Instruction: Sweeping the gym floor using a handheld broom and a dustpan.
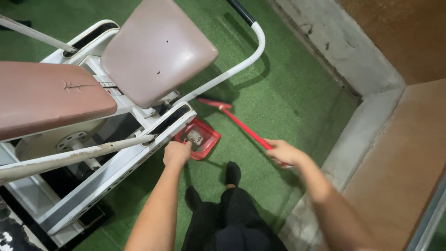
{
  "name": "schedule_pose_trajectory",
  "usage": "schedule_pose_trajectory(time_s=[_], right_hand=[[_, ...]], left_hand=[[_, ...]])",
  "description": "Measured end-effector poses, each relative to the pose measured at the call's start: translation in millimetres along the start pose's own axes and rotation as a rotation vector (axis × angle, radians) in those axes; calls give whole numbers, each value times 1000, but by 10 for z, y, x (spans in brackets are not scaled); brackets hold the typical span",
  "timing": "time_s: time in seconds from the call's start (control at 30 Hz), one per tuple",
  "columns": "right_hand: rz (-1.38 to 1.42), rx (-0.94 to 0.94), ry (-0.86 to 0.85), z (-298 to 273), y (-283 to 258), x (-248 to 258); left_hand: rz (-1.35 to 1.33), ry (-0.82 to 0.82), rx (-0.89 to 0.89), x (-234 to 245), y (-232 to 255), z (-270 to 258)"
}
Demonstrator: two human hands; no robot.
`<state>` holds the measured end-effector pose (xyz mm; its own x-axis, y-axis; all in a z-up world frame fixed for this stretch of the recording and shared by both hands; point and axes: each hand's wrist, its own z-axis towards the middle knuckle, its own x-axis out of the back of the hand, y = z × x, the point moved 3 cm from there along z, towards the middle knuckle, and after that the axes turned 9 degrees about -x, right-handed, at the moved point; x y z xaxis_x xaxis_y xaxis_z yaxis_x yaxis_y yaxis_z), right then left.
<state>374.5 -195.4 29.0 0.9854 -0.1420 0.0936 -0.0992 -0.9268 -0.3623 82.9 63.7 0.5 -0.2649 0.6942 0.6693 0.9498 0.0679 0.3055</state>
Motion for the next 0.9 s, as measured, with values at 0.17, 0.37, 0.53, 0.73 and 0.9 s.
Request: schedule_pose_trajectory(time_s=[0.17,0.37,0.53,0.73,0.9], right_hand=[[-159,76,169,1278,309,-753],[-407,1,84,517,238,-1094],[-89,-1,-116,54,471,-244],[17,-45,-63,167,87,56],[12,92,182,1261,135,-462]], left_hand=[[-12,-15,-6,-38,-10,-22],[-8,-17,-22,52,57,2],[-20,-3,-42,21,34,97],[-8,-22,7,12,133,43],[-19,-19,17,2,150,26]])
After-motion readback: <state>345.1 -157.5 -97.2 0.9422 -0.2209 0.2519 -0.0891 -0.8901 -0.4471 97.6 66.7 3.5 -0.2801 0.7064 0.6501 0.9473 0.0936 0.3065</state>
